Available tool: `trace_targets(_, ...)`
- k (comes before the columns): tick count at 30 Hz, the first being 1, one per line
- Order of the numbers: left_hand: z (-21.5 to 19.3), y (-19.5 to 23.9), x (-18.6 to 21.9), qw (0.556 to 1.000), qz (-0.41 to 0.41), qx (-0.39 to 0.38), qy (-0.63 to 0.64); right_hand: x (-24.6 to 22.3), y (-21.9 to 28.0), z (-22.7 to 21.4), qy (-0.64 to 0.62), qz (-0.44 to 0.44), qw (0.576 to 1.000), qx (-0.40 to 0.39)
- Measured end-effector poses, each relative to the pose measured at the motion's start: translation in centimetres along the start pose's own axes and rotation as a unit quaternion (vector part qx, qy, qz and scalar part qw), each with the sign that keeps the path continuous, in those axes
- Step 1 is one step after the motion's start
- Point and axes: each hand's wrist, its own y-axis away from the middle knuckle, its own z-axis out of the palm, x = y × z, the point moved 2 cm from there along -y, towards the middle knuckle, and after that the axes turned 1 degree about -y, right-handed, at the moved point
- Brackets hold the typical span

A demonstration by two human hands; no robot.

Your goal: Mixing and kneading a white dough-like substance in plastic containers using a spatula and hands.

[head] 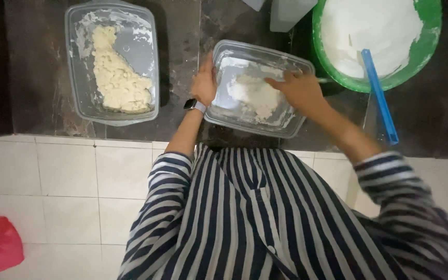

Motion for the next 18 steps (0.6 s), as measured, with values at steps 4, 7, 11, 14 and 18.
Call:
trace_targets(4, -0.6, 0.1, 0.6, 0.999, 0.026, -0.020, 0.025, -4.2, 2.5, 3.0, 0.037, 0.100, 0.994, -0.032)
trace_targets(7, -1.1, 0.4, 0.9, 0.999, 0.028, -0.007, 0.027, -7.5, 4.8, 5.2, -0.101, 0.157, 0.957, -0.221)
trace_targets(11, -0.2, 0.4, 0.4, 0.999, 0.018, -0.002, -0.041, -7.4, 7.3, 4.9, -0.035, 0.168, 0.978, -0.118)
trace_targets(14, -0.2, 0.2, 0.4, 0.999, 0.031, 0.013, -0.019, -4.9, 7.1, 2.2, -0.056, 0.156, 0.971, -0.175)
trace_targets(18, -0.6, 1.0, 1.1, 0.999, 0.015, 0.010, 0.039, -1.9, 4.9, -4.2, -0.403, 0.318, 0.806, -0.294)
